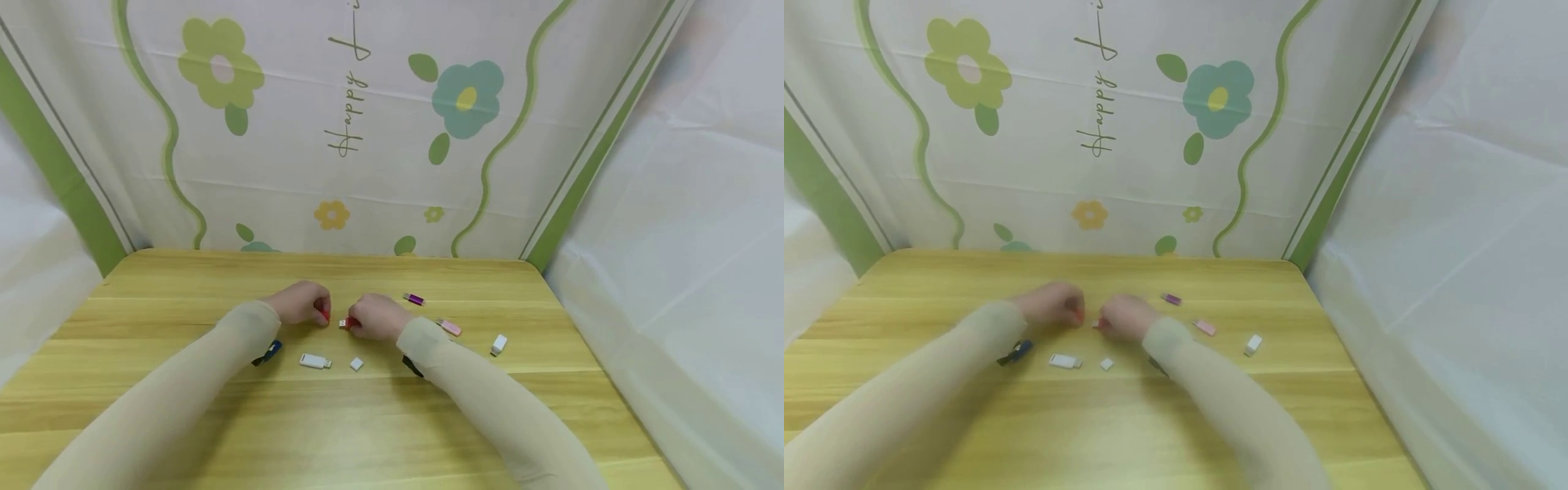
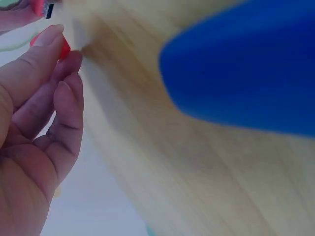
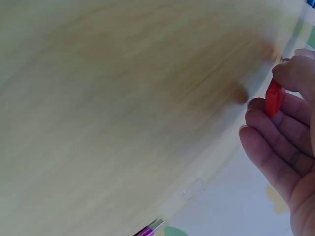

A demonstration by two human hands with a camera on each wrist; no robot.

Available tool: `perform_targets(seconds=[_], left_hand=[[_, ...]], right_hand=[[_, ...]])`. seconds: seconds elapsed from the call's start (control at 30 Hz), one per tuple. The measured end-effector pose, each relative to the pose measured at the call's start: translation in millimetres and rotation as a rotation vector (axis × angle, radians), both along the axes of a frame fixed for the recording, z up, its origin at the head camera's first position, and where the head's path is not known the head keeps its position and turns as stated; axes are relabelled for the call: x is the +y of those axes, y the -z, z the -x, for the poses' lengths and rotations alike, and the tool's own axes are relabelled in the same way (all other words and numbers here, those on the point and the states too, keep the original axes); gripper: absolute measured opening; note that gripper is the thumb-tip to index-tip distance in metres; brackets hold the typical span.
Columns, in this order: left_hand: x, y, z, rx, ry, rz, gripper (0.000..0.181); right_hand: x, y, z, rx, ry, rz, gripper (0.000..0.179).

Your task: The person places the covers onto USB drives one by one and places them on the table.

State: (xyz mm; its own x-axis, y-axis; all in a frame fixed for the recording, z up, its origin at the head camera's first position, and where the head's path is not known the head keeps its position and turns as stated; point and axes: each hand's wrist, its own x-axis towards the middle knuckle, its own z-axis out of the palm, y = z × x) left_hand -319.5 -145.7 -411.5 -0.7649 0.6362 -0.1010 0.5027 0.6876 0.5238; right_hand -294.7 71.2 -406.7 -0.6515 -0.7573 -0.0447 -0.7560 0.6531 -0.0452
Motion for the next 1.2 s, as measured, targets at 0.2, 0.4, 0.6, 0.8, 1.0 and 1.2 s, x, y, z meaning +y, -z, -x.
perform_targets(seconds=[0.2,0.4,0.6,0.8,1.0,1.2], left_hand=[[3.1,-11.7,-16.4,-0.044,-0.002,-0.081,0.011],[5.5,-29.9,-49.7,-0.098,-0.047,-0.202,0.005],[7.6,-51.0,-95.1,-0.121,-0.079,-0.355,0.007],[9.7,-58.8,-129.9,-0.096,-0.084,-0.443,0.01],[16.2,-62.6,-152.0,-0.077,-0.042,-0.519,0.009],[22.4,-67.1,-170.8,-0.016,-0.056,-0.55,0.011]], right_hand=[[16.6,-11.0,-12.7,-0.042,0.044,0.114,0.011],[38.7,-28.8,-39.9,0.08,-0.031,0.249,0.004],[57.3,-41.3,-77.0,0.258,-0.138,0.36,0.004],[66.0,-53.9,-110.1,0.357,-0.192,0.474,0.01],[70.5,-59.9,-133.0,0.438,-0.232,0.518,0.017],[72.4,-63.9,-147.6,0.517,-0.275,0.527,0.02]])
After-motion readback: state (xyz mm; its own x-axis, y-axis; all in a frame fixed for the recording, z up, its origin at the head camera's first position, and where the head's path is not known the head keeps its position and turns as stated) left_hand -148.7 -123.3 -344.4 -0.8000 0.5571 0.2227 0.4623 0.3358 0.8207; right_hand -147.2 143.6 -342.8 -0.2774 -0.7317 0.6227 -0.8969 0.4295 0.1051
